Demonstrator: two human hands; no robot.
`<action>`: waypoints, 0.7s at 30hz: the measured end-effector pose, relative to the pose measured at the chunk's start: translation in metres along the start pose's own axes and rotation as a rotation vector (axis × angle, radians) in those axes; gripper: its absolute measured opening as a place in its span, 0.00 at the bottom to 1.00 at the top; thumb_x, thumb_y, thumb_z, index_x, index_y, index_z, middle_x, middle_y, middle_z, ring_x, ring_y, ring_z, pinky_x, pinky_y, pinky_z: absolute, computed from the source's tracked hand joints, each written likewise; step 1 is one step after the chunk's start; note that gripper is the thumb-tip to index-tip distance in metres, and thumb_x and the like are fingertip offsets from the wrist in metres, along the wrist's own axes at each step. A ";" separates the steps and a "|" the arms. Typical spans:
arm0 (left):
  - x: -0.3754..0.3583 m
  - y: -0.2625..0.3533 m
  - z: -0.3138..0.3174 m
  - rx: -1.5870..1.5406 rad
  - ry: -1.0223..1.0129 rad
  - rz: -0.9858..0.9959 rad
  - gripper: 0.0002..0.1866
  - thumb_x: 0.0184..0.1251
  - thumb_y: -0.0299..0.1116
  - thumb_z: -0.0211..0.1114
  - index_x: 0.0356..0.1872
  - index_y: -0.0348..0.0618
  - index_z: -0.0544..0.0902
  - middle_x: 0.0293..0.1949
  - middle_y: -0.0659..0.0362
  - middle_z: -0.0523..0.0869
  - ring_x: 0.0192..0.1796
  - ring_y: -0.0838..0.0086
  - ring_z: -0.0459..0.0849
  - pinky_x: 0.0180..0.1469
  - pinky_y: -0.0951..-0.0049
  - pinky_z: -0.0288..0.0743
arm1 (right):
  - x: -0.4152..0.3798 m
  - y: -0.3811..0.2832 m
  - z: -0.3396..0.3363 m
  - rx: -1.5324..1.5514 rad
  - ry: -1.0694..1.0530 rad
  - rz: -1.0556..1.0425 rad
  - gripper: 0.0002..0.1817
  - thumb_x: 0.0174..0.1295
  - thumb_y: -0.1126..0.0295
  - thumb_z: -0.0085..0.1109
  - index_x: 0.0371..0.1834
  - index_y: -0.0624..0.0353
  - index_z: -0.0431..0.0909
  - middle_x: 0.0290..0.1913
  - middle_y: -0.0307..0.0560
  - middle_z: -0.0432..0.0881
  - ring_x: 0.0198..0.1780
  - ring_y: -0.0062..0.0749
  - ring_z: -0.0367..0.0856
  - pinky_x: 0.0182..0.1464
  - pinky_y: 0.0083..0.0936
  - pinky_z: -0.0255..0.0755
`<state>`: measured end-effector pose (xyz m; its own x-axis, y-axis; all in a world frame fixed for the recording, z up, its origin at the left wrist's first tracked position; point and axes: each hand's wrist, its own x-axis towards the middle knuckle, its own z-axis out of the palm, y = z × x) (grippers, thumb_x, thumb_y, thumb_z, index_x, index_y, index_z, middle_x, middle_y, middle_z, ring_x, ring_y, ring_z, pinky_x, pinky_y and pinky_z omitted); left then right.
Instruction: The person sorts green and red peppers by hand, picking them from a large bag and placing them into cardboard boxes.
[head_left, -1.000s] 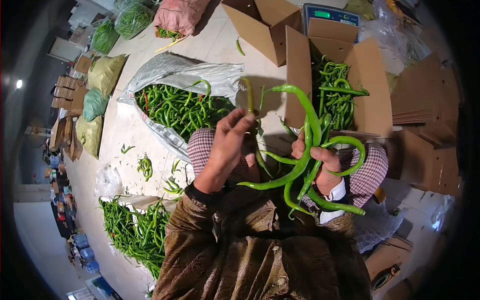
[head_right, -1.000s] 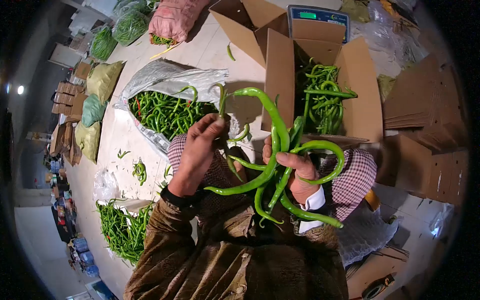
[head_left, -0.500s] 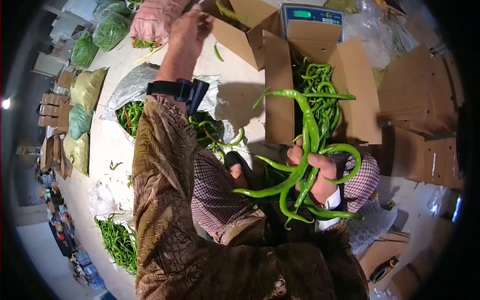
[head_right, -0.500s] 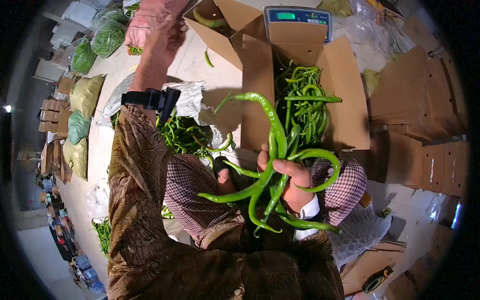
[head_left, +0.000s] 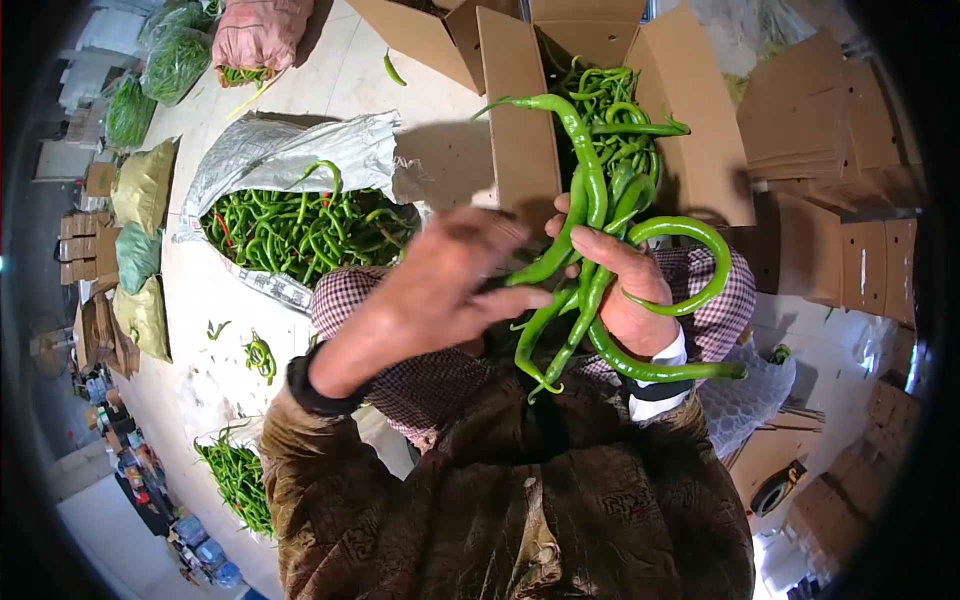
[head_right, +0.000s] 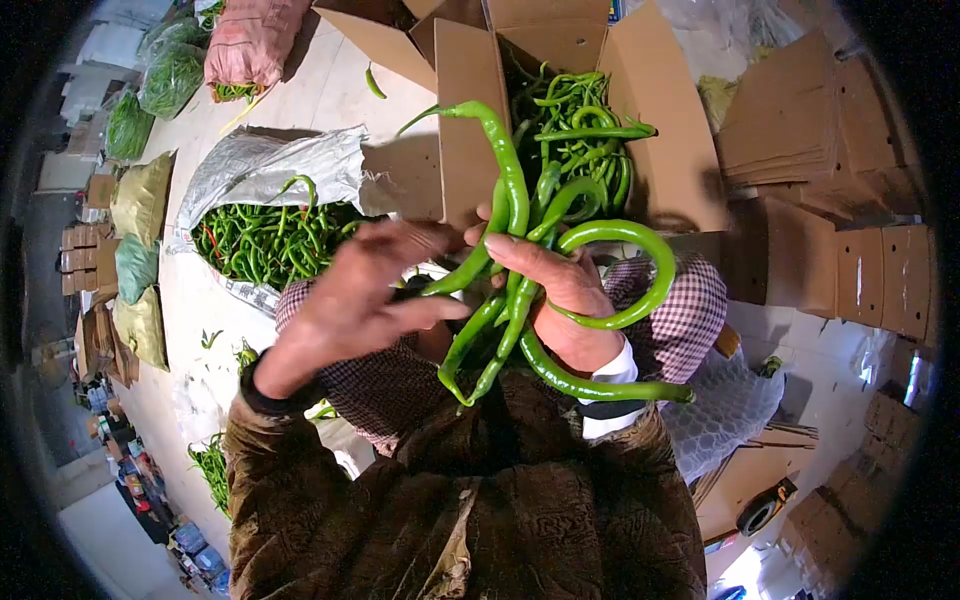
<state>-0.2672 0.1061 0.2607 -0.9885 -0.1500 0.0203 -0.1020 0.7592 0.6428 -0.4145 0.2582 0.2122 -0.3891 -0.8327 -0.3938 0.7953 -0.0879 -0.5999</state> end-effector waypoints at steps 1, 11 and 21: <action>0.002 0.006 0.011 -0.095 -0.031 -0.011 0.26 0.65 0.41 0.68 0.56 0.29 0.77 0.49 0.40 0.83 0.52 0.48 0.82 0.57 0.56 0.74 | -0.003 -0.002 -0.001 -0.009 0.003 0.030 0.21 0.62 0.72 0.64 0.59 0.58 0.77 0.53 0.40 0.83 0.52 0.25 0.80 0.49 0.22 0.71; 0.070 -0.011 -0.014 -0.135 0.407 -0.118 0.13 0.68 0.35 0.63 0.38 0.31 0.78 0.20 0.55 0.77 0.24 0.69 0.77 0.28 0.67 0.70 | -0.008 -0.018 -0.039 0.277 -0.327 0.030 0.20 0.67 0.70 0.60 0.61 0.63 0.73 0.52 0.49 0.81 0.46 0.25 0.77 0.47 0.23 0.74; 0.037 0.016 0.044 -0.718 0.220 -0.295 0.15 0.70 0.35 0.64 0.50 0.34 0.82 0.43 0.59 0.86 0.47 0.77 0.80 0.51 0.77 0.72 | -0.014 -0.030 -0.042 0.239 -0.152 -0.038 0.16 0.66 0.68 0.61 0.55 0.62 0.77 0.43 0.43 0.82 0.41 0.25 0.80 0.46 0.22 0.76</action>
<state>-0.3101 0.1411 0.2380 -0.8795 -0.4591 -0.1250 -0.1847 0.0874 0.9789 -0.4527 0.2955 0.2066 -0.3611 -0.8973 -0.2539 0.8754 -0.2323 -0.4240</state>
